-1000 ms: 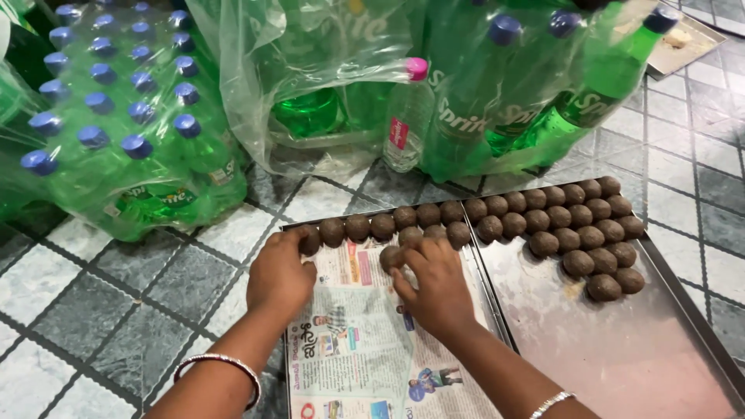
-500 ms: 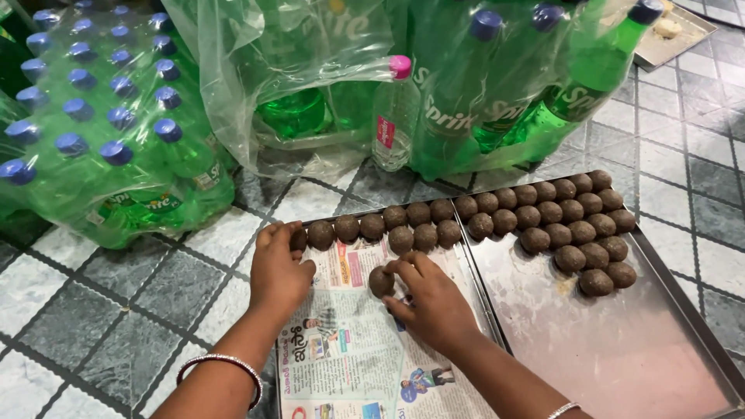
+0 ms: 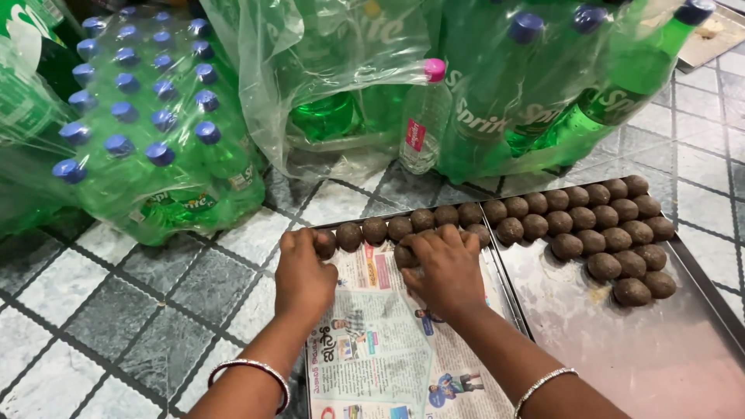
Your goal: Arranging round brown food items from a newspaper onto a metal tray.
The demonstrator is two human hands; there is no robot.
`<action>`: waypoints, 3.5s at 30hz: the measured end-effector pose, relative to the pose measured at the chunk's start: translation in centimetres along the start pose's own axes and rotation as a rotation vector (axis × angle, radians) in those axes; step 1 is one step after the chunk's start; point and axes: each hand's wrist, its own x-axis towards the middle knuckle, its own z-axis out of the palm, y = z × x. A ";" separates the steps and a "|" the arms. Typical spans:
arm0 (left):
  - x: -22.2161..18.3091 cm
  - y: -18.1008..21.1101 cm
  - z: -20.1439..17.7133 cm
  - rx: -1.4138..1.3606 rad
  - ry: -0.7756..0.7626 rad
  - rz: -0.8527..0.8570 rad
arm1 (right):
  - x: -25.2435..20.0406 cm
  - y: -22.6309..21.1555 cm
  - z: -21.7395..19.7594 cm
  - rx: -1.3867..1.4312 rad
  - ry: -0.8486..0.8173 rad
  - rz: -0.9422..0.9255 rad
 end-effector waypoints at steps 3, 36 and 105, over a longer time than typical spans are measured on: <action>-0.4 1.7 -0.7 0.216 -0.047 -0.003 | 0.5 0.5 1.0 -0.057 0.160 -0.078; -4.6 7.7 2.4 0.620 -0.467 0.206 | -0.5 2.0 -0.7 -0.037 -0.001 -0.070; -6.8 15.6 11.1 0.167 -0.294 0.453 | -7.9 17.3 -3.6 -0.124 0.072 0.462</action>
